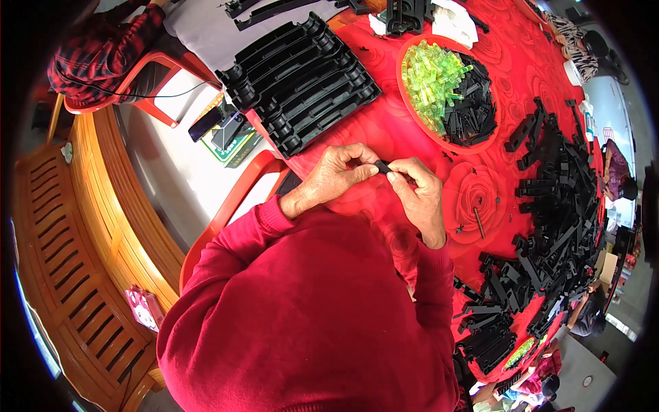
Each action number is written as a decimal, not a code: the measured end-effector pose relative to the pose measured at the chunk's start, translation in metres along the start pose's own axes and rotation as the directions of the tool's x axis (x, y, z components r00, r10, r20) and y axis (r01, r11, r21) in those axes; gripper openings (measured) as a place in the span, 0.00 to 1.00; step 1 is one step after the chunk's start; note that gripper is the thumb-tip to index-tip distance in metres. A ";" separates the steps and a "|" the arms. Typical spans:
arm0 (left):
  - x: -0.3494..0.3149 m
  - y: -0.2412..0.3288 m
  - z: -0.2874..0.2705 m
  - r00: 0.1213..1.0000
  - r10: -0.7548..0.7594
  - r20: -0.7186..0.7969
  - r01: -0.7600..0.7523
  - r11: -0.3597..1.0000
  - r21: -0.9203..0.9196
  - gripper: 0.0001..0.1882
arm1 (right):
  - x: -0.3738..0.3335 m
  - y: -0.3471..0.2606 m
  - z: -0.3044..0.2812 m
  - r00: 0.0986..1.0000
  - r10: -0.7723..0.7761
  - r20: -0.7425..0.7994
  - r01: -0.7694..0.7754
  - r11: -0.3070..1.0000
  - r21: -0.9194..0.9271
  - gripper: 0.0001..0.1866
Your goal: The person assembles spirit levels by inserting bubble vials and small clips into plastic frames by hand.
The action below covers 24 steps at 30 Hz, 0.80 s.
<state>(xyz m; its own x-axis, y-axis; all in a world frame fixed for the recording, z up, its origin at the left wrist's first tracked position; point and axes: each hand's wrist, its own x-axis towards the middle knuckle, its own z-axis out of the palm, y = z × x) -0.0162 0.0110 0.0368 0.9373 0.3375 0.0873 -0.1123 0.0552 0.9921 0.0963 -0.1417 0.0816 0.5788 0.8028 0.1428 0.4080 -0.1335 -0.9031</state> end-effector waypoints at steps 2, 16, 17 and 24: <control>-0.001 0.000 -0.001 1.000 -0.015 0.004 0.015 0.999 -0.034 0.04 | -0.002 0.000 0.001 1.000 0.004 -0.011 -0.004 1.000 -0.001 0.05; -0.002 0.006 0.002 0.995 -0.065 -0.070 0.045 0.967 -0.251 0.04 | -0.015 0.013 0.014 0.961 0.143 -0.239 -0.070 0.955 0.289 0.06; -0.002 0.004 0.002 0.995 -0.065 -0.070 0.046 0.967 -0.250 0.04 | -0.018 0.013 0.014 0.962 0.156 -0.226 -0.088 0.954 0.286 0.05; -0.002 -0.002 0.012 0.997 -0.012 -0.074 0.001 0.989 -0.146 0.05 | -0.023 0.010 0.022 0.935 0.127 -0.332 -0.025 0.955 0.296 0.04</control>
<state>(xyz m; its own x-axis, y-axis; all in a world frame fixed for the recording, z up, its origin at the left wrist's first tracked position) -0.0143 -0.0008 0.0362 0.9117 0.4051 0.0686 -0.1582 0.1920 0.9686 0.0719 -0.1488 0.0606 0.8271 0.5408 0.1531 0.1666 0.0243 -0.9857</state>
